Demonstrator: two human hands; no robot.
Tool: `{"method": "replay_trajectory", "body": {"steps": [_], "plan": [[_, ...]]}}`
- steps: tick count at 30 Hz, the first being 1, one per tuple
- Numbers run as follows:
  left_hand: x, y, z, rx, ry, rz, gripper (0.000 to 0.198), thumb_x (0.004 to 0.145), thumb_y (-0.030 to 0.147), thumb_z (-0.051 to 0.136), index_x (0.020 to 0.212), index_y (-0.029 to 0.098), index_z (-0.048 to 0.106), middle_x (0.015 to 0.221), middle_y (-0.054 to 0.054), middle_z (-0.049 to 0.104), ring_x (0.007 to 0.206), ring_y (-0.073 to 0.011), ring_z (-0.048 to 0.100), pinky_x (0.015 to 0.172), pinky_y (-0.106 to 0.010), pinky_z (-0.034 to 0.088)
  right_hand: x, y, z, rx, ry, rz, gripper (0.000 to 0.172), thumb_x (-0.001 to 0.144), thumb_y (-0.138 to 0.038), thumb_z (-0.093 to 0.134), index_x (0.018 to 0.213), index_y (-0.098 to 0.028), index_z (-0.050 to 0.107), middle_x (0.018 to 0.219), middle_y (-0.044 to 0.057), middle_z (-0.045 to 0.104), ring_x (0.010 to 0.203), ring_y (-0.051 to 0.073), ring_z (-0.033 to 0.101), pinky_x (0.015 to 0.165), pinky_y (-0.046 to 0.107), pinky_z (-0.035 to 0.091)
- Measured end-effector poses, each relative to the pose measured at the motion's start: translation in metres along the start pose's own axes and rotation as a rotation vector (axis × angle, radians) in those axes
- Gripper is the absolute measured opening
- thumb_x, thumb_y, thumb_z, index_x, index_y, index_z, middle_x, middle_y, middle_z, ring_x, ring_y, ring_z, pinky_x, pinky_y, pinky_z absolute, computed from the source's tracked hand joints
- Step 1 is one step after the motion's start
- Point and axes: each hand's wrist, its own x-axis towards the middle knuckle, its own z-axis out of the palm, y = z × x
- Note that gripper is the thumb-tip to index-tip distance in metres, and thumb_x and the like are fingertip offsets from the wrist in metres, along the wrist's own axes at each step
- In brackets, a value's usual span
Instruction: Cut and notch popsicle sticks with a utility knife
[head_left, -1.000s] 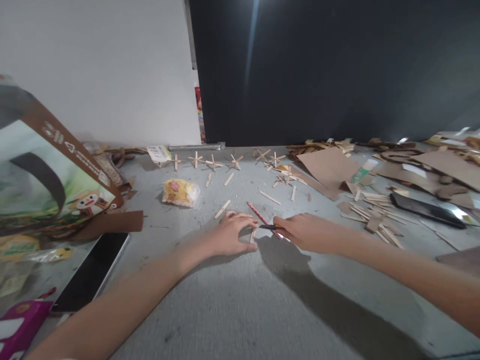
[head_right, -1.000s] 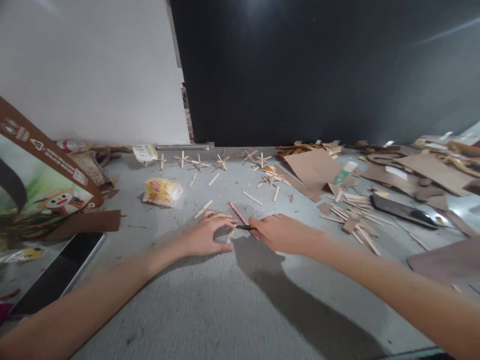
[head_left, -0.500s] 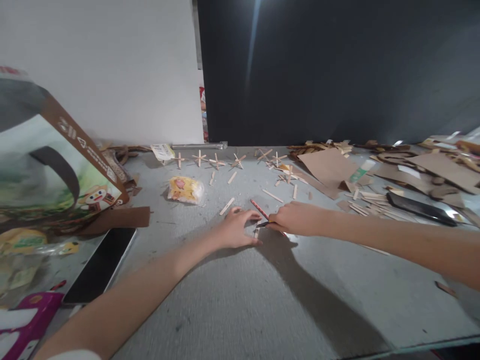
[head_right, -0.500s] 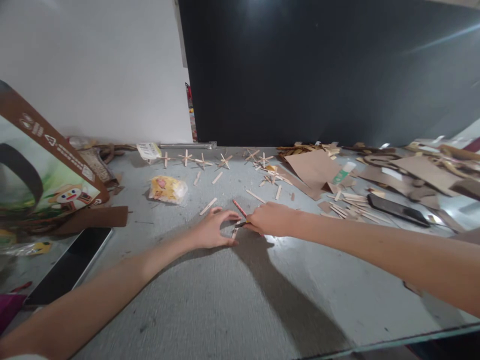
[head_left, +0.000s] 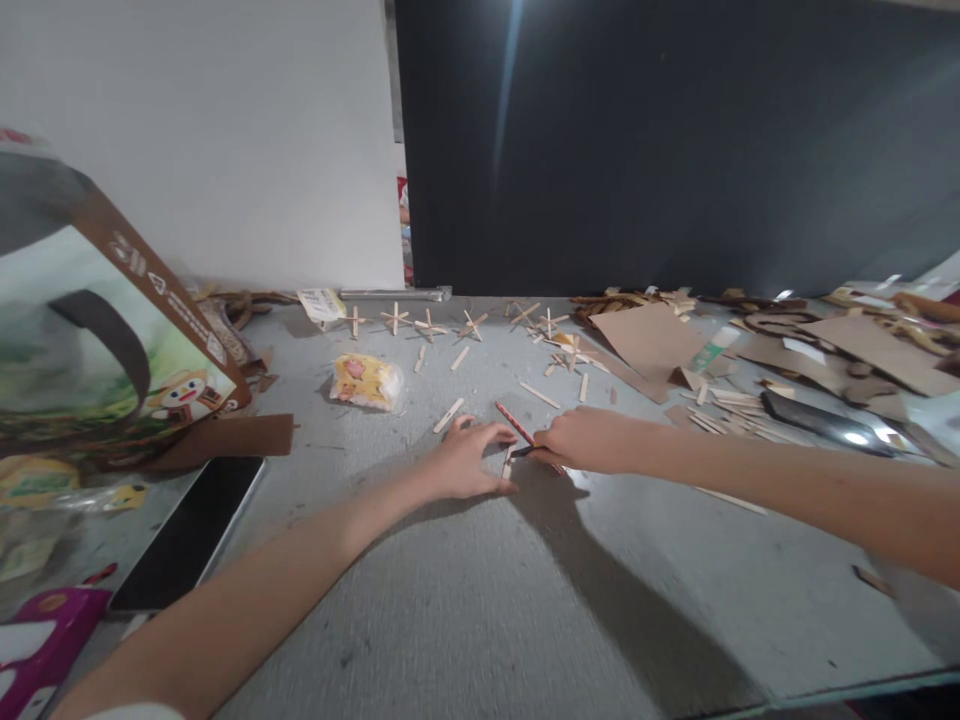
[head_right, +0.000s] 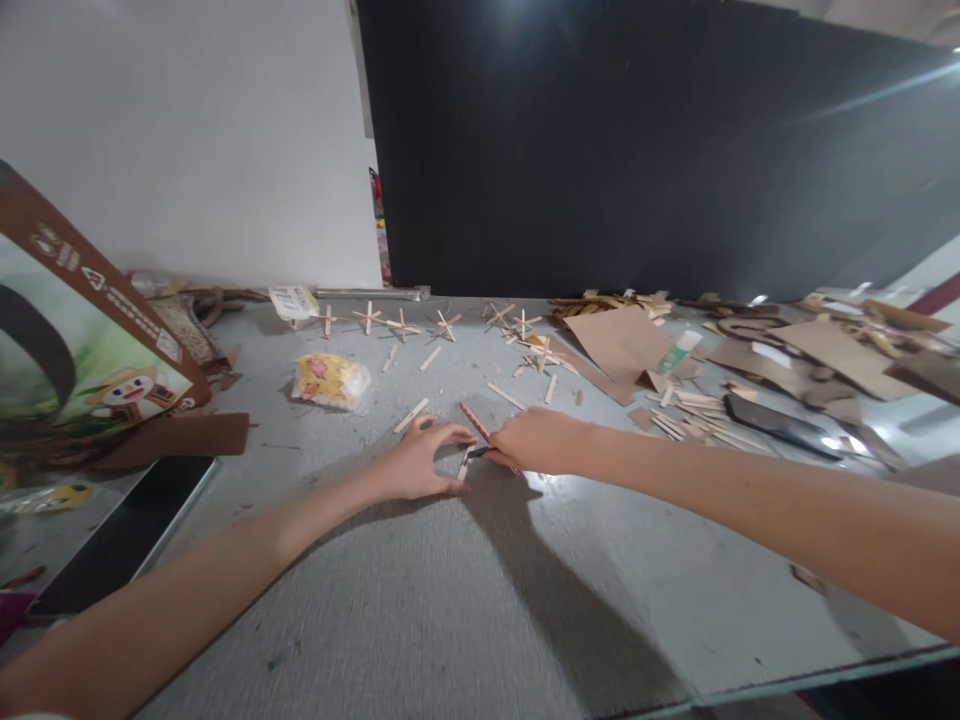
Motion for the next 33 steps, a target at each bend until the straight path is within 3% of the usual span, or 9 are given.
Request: {"method": "replay_trajectory", "body": {"steps": [33], "plan": [[0.0004, 0.0007, -0.0008, 0.006, -0.020, -0.003, 0.070, 0.073, 0.049, 0.092, 0.132, 0.030, 0.060, 0.143, -0.007, 0.072, 0.142, -0.0323, 0.059, 0.131, -0.056, 0.015, 0.0022, 0.0024, -0.0005, 0.003, 0.001, -0.035, 0.041, 0.112, -0.038, 0.046, 0.106, -0.015, 0.079, 0.086, 0.013, 0.078, 0.074, 0.024, 0.073, 0.064, 0.031, 0.040]]}}
